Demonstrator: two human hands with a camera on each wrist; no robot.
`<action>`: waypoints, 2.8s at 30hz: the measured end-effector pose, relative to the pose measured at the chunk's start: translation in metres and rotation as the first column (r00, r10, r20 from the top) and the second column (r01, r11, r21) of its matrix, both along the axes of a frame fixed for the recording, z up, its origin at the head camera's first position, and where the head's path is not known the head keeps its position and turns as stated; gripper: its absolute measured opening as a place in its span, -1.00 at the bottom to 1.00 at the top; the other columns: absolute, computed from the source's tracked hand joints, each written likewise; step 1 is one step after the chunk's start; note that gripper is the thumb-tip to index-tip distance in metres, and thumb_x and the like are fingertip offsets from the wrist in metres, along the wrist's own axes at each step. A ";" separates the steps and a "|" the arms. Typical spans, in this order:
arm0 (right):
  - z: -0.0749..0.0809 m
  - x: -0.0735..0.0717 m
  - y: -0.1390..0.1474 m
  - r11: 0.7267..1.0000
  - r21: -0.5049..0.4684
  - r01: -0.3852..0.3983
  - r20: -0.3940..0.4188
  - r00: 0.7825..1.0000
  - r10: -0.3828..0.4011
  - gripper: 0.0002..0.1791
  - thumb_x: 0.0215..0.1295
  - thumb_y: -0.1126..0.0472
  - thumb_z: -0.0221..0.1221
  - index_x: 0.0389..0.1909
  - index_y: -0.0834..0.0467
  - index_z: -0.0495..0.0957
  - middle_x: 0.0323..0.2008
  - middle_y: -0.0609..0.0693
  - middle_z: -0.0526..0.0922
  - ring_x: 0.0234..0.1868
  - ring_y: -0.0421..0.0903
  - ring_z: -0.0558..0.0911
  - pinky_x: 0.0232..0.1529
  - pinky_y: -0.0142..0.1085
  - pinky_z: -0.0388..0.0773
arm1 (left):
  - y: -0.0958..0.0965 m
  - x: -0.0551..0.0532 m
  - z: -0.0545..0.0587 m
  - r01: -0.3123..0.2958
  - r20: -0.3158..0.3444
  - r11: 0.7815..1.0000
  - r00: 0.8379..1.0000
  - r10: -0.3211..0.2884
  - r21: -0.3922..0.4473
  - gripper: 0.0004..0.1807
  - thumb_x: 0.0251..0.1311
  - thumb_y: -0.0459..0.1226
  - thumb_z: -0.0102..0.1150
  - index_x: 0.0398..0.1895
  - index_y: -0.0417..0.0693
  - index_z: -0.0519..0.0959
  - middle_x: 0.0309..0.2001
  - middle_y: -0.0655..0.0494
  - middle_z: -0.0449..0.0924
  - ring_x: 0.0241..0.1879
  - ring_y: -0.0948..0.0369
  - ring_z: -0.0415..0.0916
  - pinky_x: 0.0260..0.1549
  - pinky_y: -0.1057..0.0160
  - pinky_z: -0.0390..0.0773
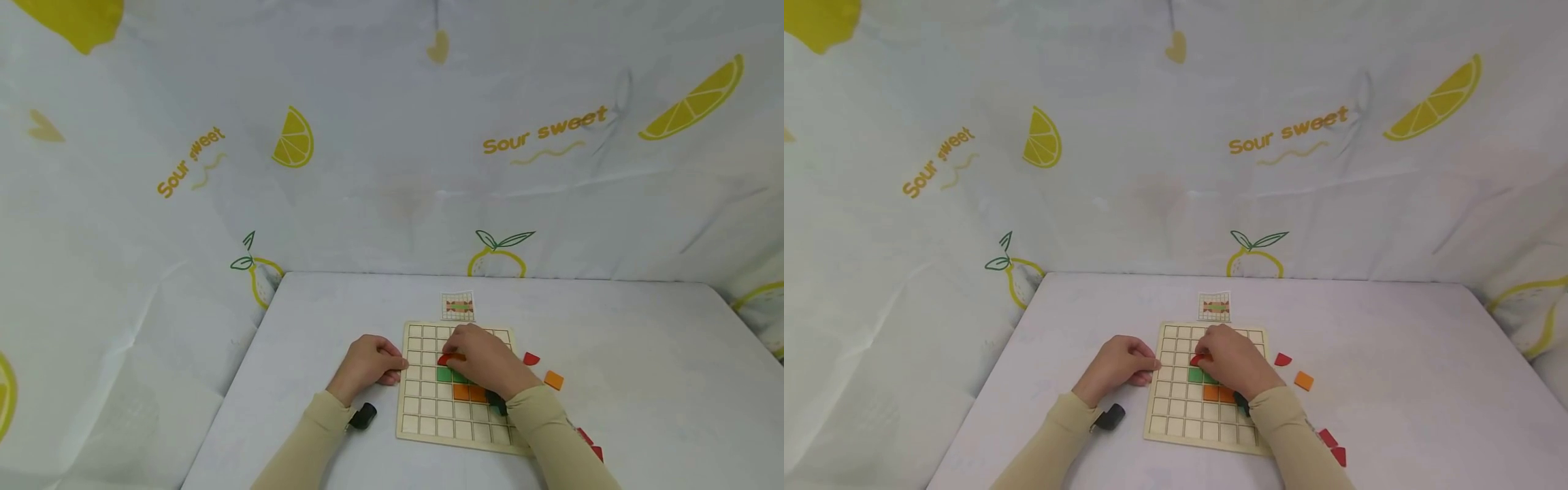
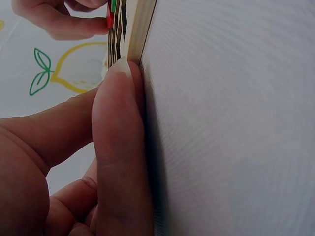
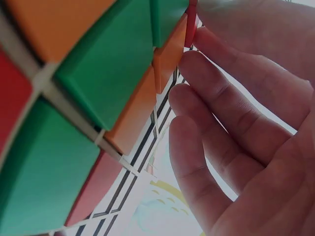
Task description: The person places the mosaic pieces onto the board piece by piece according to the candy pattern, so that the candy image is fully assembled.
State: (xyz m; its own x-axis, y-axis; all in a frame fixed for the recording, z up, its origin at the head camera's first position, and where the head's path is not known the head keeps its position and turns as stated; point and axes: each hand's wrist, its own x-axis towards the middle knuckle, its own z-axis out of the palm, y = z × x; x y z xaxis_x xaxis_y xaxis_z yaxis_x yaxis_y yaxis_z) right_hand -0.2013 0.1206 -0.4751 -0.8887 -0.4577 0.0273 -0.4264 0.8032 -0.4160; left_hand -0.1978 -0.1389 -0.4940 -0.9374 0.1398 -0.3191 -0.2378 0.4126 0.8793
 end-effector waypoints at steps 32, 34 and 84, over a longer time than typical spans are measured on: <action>0.028 0.015 0.041 0.998 -0.004 0.067 0.023 0.998 -0.067 -0.83 0.49 0.15 0.35 -0.01 0.07 0.81 -0.03 -0.07 0.74 0.12 0.01 0.66 0.21 0.02 0.73 | 0.002 -0.001 0.004 -0.006 0.002 1.000 1.000 0.006 -0.025 -0.79 0.21 -0.29 0.59 -0.23 -0.16 0.71 -0.47 0.01 0.76 -0.57 0.29 0.69 -0.48 0.35 0.77; 0.034 0.024 0.058 0.995 0.024 0.102 0.039 0.994 -0.103 -0.85 0.47 0.13 0.39 -0.04 0.04 0.81 -0.04 -0.08 0.73 0.10 0.01 0.67 0.21 0.05 0.73 | 0.003 0.000 0.004 -0.012 0.009 0.999 1.000 0.012 -0.032 -0.78 0.21 -0.28 0.60 -0.22 -0.16 0.71 -0.46 0.01 0.76 -0.56 0.29 0.69 -0.48 0.36 0.77; -0.001 0.101 0.172 0.939 0.239 0.247 0.153 0.945 -0.288 -0.73 0.08 0.06 0.64 -0.24 -0.13 0.76 -0.11 -0.17 0.68 -0.03 -0.09 0.60 0.07 0.02 0.81 | 0.003 0.003 0.000 0.008 -0.003 1.000 1.000 -0.008 -0.028 -0.77 0.23 -0.26 0.59 -0.20 -0.17 0.72 -0.41 0.00 0.77 -0.54 0.29 0.72 -0.46 0.35 0.78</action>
